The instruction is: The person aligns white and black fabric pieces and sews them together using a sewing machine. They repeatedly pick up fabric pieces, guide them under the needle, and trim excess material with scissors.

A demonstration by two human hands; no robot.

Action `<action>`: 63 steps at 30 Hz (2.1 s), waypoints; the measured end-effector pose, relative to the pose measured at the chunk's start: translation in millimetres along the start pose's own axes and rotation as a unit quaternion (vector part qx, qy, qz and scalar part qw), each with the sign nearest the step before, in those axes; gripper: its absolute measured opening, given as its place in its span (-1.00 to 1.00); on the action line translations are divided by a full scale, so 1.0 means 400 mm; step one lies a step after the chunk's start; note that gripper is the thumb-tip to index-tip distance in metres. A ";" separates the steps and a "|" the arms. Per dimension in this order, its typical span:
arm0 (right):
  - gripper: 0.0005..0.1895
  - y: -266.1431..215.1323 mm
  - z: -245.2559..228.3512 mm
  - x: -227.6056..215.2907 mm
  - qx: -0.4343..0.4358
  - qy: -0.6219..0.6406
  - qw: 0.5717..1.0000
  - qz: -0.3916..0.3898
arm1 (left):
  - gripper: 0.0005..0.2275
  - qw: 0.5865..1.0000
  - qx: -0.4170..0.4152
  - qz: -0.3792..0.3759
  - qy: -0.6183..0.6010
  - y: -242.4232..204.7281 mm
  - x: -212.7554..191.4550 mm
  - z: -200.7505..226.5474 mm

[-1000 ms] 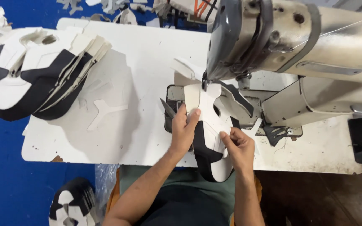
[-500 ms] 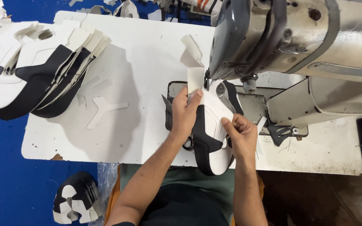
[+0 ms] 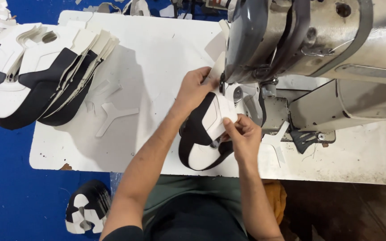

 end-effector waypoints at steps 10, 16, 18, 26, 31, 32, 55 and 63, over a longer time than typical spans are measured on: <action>-0.79 0.000 -0.003 0.023 0.010 0.025 0.999 -0.028 | -0.66 0.930 0.082 0.105 0.342 -0.186 0.079 0.156; -0.77 0.014 -0.007 0.028 0.008 0.029 0.999 -0.016 | -0.70 0.961 0.048 0.040 0.268 -0.137 0.048 0.092; -0.78 0.027 -0.006 0.029 0.010 0.020 1.000 -0.015 | -0.68 0.979 0.015 0.034 0.202 -0.118 0.033 0.069; -0.80 0.063 -0.033 0.048 -0.009 0.024 1.000 -0.016 | -0.68 0.968 -0.030 0.045 0.245 -0.105 0.028 0.114; -0.78 0.066 -0.022 0.043 -0.008 0.012 1.000 -0.018 | -0.62 0.922 0.045 0.071 0.378 -0.153 0.053 0.174; -0.79 0.059 -0.020 0.042 0.008 0.010 1.000 -0.024 | -0.62 0.930 0.029 0.067 0.361 -0.151 0.048 0.164; -0.72 0.045 -0.034 0.045 0.025 0.002 1.000 -0.007 | -0.65 0.934 -0.019 0.068 0.351 -0.157 0.043 0.168; -0.60 0.073 -0.059 0.066 0.015 -0.035 0.999 -0.025 | -0.66 0.929 -0.036 0.043 0.365 -0.105 0.014 0.170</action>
Point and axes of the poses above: each hand's wrist, its own y-axis towards the middle knuckle, its own x-axis out of the palm, z = x × y, the point moved 8 cm from there along y, towards the middle knuckle, and after that the axes turned 10 degrees about -z, right-handed, at the moved point
